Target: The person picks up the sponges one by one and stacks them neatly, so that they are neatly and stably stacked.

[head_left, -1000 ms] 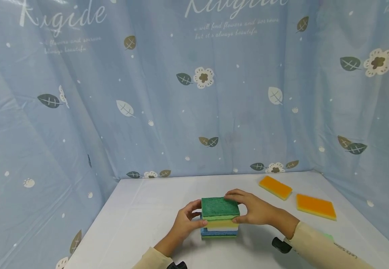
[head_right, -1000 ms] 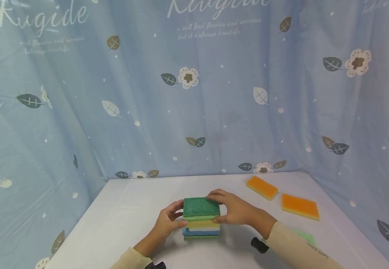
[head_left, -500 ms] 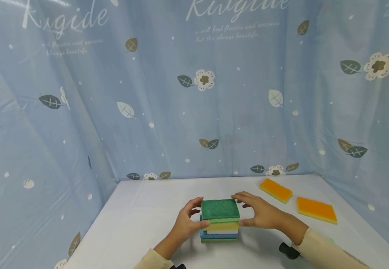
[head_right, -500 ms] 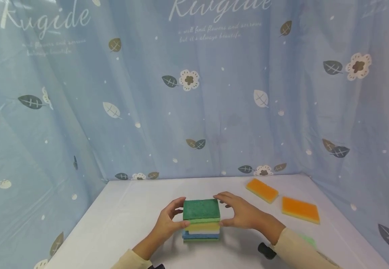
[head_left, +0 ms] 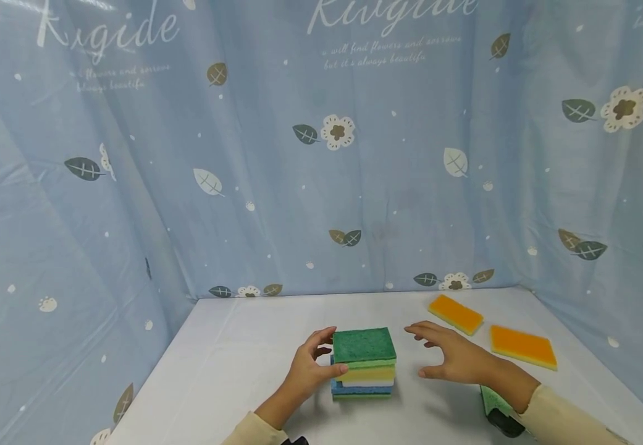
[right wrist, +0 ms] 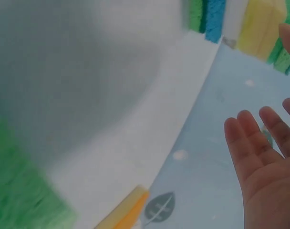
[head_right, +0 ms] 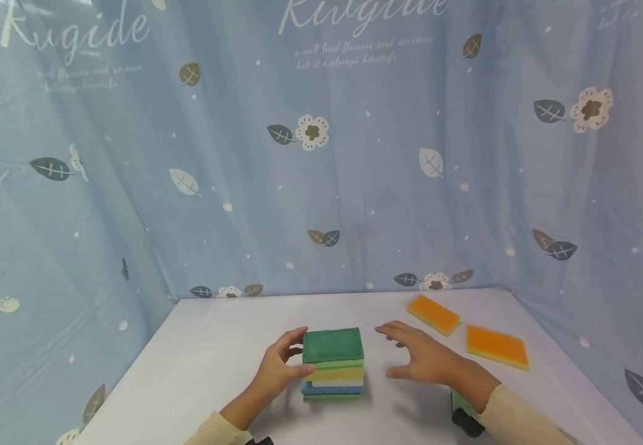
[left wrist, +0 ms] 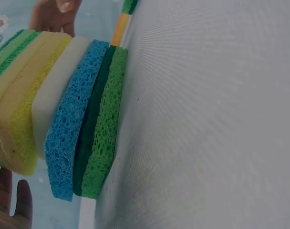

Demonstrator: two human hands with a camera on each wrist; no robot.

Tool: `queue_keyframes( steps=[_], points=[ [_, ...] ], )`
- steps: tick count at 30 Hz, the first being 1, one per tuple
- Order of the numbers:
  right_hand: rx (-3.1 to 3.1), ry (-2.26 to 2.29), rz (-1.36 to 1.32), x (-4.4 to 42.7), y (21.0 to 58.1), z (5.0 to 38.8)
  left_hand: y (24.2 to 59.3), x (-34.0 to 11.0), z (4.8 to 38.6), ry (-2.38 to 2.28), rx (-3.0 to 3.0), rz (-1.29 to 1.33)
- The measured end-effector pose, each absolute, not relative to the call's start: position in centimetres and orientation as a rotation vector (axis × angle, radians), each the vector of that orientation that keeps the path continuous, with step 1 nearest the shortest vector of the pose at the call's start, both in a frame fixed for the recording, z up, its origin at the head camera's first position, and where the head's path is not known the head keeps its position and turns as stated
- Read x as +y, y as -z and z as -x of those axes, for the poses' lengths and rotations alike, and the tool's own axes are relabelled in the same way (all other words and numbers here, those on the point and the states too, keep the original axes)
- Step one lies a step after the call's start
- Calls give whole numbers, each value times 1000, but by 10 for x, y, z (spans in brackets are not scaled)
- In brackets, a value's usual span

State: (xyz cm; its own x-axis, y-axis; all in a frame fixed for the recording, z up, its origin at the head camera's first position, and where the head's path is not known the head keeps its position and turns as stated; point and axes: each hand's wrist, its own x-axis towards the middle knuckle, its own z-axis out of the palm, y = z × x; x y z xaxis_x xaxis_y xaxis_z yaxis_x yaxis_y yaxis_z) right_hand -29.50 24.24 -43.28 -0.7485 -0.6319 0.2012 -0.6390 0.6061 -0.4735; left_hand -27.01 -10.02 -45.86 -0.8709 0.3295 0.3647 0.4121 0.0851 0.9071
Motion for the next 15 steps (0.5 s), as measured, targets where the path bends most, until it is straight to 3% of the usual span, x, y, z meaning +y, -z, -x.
queue_keyframes(
  steps=[15],
  points=[
    [-2953,-639,-930,291,440,284,456,-100,267,1984,-2233,771]
  ],
)
